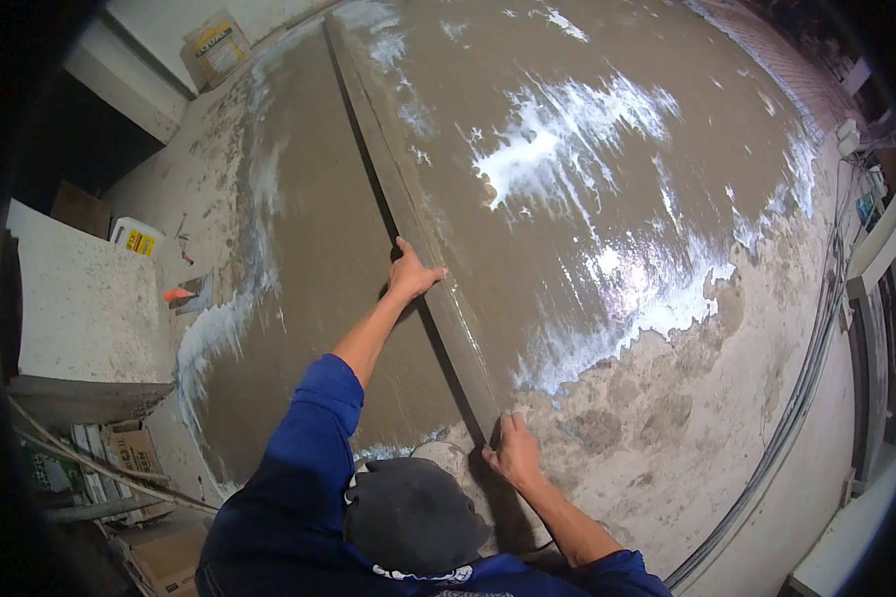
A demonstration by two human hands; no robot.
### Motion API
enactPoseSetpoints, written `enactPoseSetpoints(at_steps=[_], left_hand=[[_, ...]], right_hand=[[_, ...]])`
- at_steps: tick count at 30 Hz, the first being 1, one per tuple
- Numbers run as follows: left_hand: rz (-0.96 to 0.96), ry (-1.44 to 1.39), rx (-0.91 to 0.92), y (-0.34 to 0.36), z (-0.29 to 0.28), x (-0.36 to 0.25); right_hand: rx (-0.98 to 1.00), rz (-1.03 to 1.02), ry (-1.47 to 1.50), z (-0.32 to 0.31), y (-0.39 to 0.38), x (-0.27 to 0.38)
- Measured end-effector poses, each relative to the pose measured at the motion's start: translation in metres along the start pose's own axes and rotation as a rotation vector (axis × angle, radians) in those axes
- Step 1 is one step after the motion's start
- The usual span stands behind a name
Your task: The person uses a trowel to spread wet concrete on a floor, then uses a long straightedge to level and smooth the surface. The person moves the straightedge back and forth across the floor to create a flat finish.
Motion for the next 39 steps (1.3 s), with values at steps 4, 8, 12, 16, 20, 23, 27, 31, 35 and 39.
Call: enactPoseSetpoints(at_steps=[4,8,12,16,20,23,27,31,35,39], left_hand=[[0.006,0.019,-0.012,0.007,-0.004,-0.004],[0.017,0.028,-0.026,0.025,-0.011,-0.013],[0.01,0.031,-0.048,0.043,-0.019,-0.021],[0.004,0.014,-0.029,0.061,-0.025,-0.028],[0.01,0.034,-0.044,0.07,-0.026,-0.033],[0.016,0.029,-0.044,0.068,-0.023,-0.033],[0.019,0.024,-0.031,0.058,-0.016,-0.033],[0.03,0.027,-0.019,0.043,-0.007,-0.035],[0.038,0.031,-0.013,0.026,0.005,-0.038],[0.037,0.025,-0.008,0.017,0.013,-0.041]], right_hand=[[-0.013,0.037,-0.017,-0.003,0.007,0.002],[-0.041,0.012,0.012,-0.011,0.023,0.006],[-0.067,0.016,0.001,-0.018,0.041,0.01],[-0.108,-0.007,0.014,-0.023,0.057,0.013],[-0.123,-0.039,-0.001,-0.027,0.066,0.01],[-0.105,-0.02,-0.002,-0.027,0.064,0.007],[-0.1,0.007,-0.015,-0.025,0.056,0.003],[-0.059,-0.001,-0.033,-0.026,0.043,-0.005],[-0.056,-0.001,0.01,-0.028,0.026,-0.013],[-0.025,0.053,-0.003,-0.03,0.015,-0.018]])
Point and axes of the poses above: each hand's wrist, its own y-axis towards the middle knuckle, its own z-axis out of the palm, x = y × z, the point moved 3 cm from there along y, towards the middle knuckle, and after that the axes turned 3 degrees about x, right-handed, at the moved point
